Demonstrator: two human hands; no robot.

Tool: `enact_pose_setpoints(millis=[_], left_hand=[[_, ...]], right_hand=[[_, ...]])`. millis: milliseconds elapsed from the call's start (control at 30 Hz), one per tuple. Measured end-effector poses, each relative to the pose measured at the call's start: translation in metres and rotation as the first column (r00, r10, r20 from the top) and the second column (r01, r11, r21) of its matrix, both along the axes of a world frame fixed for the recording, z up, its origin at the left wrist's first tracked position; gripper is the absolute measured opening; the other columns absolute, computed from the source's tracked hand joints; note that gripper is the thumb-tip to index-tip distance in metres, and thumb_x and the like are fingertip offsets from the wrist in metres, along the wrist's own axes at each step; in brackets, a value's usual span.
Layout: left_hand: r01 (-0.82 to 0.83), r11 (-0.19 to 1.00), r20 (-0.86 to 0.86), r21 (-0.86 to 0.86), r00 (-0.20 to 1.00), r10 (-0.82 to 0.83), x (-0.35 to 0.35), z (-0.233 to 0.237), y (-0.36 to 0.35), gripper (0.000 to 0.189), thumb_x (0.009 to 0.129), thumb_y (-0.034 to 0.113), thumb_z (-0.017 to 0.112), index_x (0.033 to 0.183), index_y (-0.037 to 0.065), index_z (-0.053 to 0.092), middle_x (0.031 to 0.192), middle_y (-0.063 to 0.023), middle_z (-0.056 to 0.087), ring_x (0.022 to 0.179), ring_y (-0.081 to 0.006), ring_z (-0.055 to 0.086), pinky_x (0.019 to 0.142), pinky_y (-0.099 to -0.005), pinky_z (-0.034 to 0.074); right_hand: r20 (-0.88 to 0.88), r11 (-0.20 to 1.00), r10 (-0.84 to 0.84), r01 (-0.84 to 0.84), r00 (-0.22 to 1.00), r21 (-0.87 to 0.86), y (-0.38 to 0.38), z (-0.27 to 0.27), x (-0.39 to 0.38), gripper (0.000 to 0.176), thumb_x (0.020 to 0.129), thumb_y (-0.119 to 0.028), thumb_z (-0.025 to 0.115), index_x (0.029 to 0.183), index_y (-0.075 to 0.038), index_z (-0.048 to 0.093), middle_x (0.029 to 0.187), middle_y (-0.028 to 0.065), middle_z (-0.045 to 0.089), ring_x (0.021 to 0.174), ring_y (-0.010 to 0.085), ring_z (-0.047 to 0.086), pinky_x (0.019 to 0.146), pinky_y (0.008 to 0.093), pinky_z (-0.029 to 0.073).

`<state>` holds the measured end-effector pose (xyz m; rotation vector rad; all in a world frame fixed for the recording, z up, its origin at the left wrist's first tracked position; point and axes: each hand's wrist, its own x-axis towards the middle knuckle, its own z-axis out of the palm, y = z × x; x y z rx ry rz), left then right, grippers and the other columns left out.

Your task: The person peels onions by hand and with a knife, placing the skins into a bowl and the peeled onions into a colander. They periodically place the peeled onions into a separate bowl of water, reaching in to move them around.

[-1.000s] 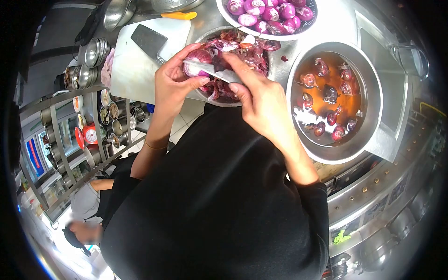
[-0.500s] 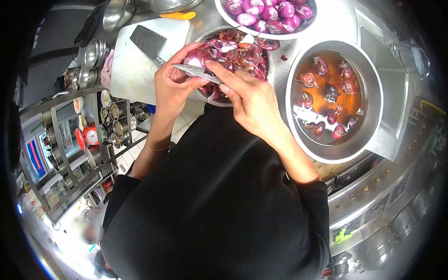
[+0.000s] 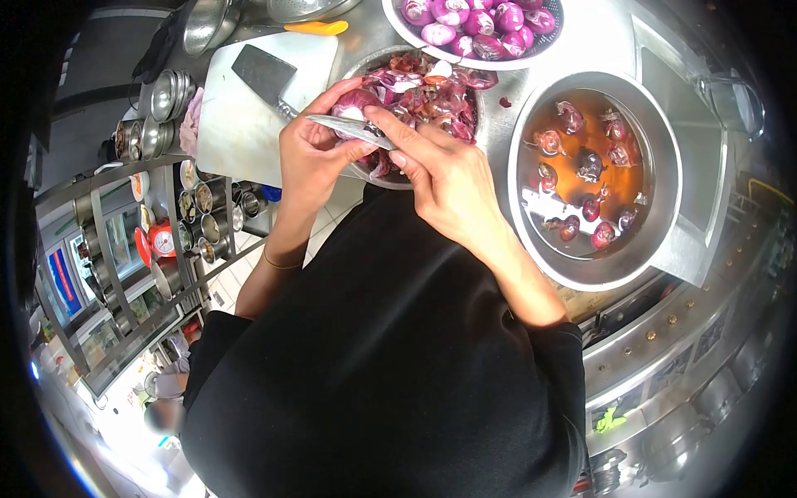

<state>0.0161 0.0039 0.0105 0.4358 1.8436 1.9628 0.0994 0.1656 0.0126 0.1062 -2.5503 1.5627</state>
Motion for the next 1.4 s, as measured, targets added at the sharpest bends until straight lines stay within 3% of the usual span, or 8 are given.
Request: enact_pose_setpoints(millis=[200,267,400,833,967,1033,1167,1400], left_hand=[[0.019,0.999,-0.001,0.039,1.000,-0.019,0.001,-0.004,0.001,0.060,0.071,-0.011,0.071,0.126,-0.005,0.049,0.123,-0.0094,0.052,0.107,-0.0155,0.056,0.093,-0.0278,0.047],[0.042,0.997,-0.003,0.062,0.999,-0.042,-0.001,-0.008,0.000,0.059,0.071,-0.011,0.071,0.126,-0.005,0.050,0.124,-0.0099,0.051,0.109,-0.0160,0.055,0.094,-0.0282,0.047],[0.075,0.987,-0.018,0.140,0.997,-0.073,-0.003,-0.012,-0.001,0.067,0.072,-0.007,0.072,0.133,-0.003,0.042,0.127,-0.0120,0.047,0.114,-0.0180,0.051,0.096,-0.0306,0.045],[-0.101,0.755,0.531,0.648,0.771,-0.352,-0.018,-0.037,-0.024,0.047,0.088,0.005,0.056,0.132,-0.002,0.041,0.127,-0.0155,0.050,0.116,-0.0326,0.052,0.098,-0.0404,0.044],[-0.054,0.923,0.368,0.382,0.925,-0.098,-0.020,-0.031,-0.027,0.043,0.088,0.003,0.056,0.128,-0.003,0.045,0.123,-0.0139,0.053,0.108,-0.0293,0.057,0.092,-0.0383,0.047],[-0.056,0.944,0.336,0.326,0.940,-0.061,-0.021,-0.030,-0.029,0.045,0.088,0.006,0.057,0.130,-0.004,0.043,0.117,-0.0140,0.056,0.107,-0.0281,0.057,0.092,-0.0378,0.048],[-0.087,0.969,0.276,0.233,0.961,0.019,-0.020,-0.032,-0.031,0.046,0.089,0.008,0.056,0.131,-0.005,0.042,0.109,-0.0134,0.059,0.105,-0.0266,0.059,0.091,-0.0378,0.048],[-0.077,0.977,0.256,0.197,0.966,0.024,-0.018,-0.030,-0.030,0.046,0.089,0.007,0.055,0.131,-0.004,0.042,0.110,-0.0131,0.059,0.106,-0.0260,0.058,0.090,-0.0378,0.048]], right_hand=[[0.189,0.995,-0.008,-0.011,0.982,0.099,0.003,-0.001,0.000,0.039,0.087,0.001,0.054,0.126,-0.004,0.056,0.103,0.0173,0.065,0.082,0.0268,0.063,0.077,0.0328,0.049],[-0.251,0.976,-0.158,0.111,0.955,-0.189,0.005,-0.026,-0.010,0.044,0.085,0.003,0.054,0.127,-0.011,0.057,0.085,0.0112,0.064,0.069,0.0199,0.062,0.065,0.0339,0.048],[0.190,0.799,-0.113,0.203,0.975,-0.567,0.015,-0.023,-0.006,0.035,0.094,-0.007,0.051,0.129,-0.008,0.055,0.082,-0.0008,0.058,0.062,0.0067,0.044,0.058,0.0220,0.040],[0.389,0.476,-0.073,0.375,0.918,-0.795,0.018,-0.049,-0.011,0.039,0.098,-0.012,0.045,0.137,-0.010,0.046,0.063,-0.0029,0.042,0.050,0.0056,0.034,0.045,0.0196,0.029],[0.495,0.554,0.137,0.348,0.858,-0.756,0.018,-0.051,-0.013,0.052,0.098,-0.013,0.044,0.147,-0.015,0.027,0.064,-0.0020,0.042,0.052,0.0062,0.035,0.046,0.0209,0.032],[0.491,0.830,0.036,0.248,0.870,-0.500,0.017,-0.052,-0.012,0.063,0.094,-0.010,0.050,0.149,-0.016,0.019,0.066,0.0049,0.052,0.055,0.0135,0.050,0.053,0.0280,0.042],[0.378,0.949,-0.159,0.248,0.912,-0.197,0.008,-0.039,-0.009,0.059,0.085,-0.002,0.059,0.138,-0.011,0.035,0.091,0.0239,0.064,0.089,0.0414,0.063,0.075,0.0413,0.048],[0.224,0.988,-0.135,0.147,0.965,-0.041,0.011,-0.052,-0.009,0.046,0.087,-0.007,0.058,0.131,-0.010,0.044,0.101,0.0281,0.061,0.094,0.0431,0.060,0.080,0.0455,0.047]])
